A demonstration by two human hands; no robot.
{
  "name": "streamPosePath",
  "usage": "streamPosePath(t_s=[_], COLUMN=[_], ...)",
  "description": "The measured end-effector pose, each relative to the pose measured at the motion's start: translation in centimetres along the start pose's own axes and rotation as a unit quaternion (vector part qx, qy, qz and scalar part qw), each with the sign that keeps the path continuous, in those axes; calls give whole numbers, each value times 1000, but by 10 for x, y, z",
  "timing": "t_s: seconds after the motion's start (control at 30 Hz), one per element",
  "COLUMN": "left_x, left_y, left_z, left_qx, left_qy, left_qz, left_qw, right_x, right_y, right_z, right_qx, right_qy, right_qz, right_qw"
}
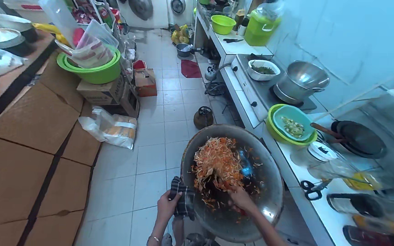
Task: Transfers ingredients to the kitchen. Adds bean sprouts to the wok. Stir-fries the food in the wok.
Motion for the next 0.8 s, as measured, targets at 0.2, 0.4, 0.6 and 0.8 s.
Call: streamPosePath(t_s=[0.2, 0.4, 0.6, 0.8], left_x=[0, -1, 1, 1], left_y=[-6, -7, -6, -4], left_z=[-3, -2, -3, 3], left_qx=[1, 4, 13, 0], left_qy=[3, -4, 0, -3], left_qz=[14, 11, 4, 2], left_qw=[1000, 1000, 1000, 1000], right_x=[-6, -69, -66, -128], right_y=[13, -69, 11, -71], right_z=[-43, -55, -23, -28], right_qx=[424, 69, -182, -320], right_qy=[-17, 1, 21, 2], right_qz=[-78, -132, -31, 135], right_qw=[902, 989, 983, 938])
Point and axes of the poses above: each hand's wrist, its own x-axis towards the middle knuckle, its own y-axis out of the palm, z = x × y, the point moved 4 cm from there along x, towards the middle knuckle, and after that the axes turned 1 degree about -y, right-handed, at the moved point
